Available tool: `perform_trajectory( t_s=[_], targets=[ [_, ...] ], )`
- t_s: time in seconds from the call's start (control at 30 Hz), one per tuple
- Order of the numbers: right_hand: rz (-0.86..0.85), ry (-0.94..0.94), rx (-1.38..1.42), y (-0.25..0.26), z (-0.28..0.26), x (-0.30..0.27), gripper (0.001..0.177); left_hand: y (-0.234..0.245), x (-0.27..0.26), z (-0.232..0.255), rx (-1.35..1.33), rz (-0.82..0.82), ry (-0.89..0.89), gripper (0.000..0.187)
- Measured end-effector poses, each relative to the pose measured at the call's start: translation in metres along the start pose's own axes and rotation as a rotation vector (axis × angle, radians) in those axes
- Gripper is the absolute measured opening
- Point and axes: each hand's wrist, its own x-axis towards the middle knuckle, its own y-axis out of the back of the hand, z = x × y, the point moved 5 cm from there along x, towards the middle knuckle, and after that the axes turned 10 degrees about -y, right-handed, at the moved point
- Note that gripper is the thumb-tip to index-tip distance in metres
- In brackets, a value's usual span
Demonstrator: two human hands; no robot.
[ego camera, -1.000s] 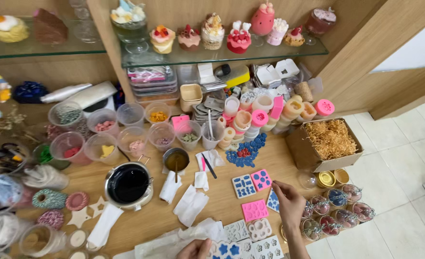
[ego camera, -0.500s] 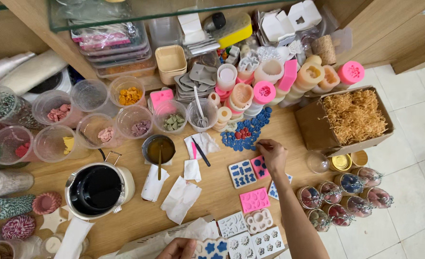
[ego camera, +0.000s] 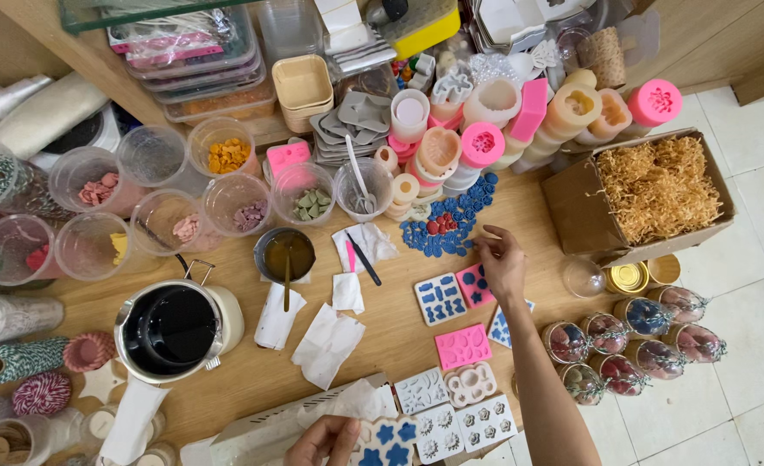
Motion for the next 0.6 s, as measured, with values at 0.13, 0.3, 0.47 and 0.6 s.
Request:
perform_trajectory(
  t_s=[0.13,0.3,0.47,0.6],
  targets=[
    [-0.019,-0.018,0.012,-0.001,-0.002,0.002,0.037,0.003,-0.002,0.005,0.034,-0.001,0.088,0.014],
    [-0.032,0.000,0.018,0.000,0.004,0.005,0.036,0.005,-0.001,-0.006,-0.009,0.007,0.029,0.014],
    [-0.076,-0.053,0.042,0.001,0.003,0.003,0.034,0.007,-0.001,-0.003,-0.016,0.023,0.012,0.014],
    [0.065,0.013,-0.025,0.015,-0.025,-0.010,0.035,0.008,-0.006,0.022,-0.109,0.017,0.008,0.017]
  ],
)
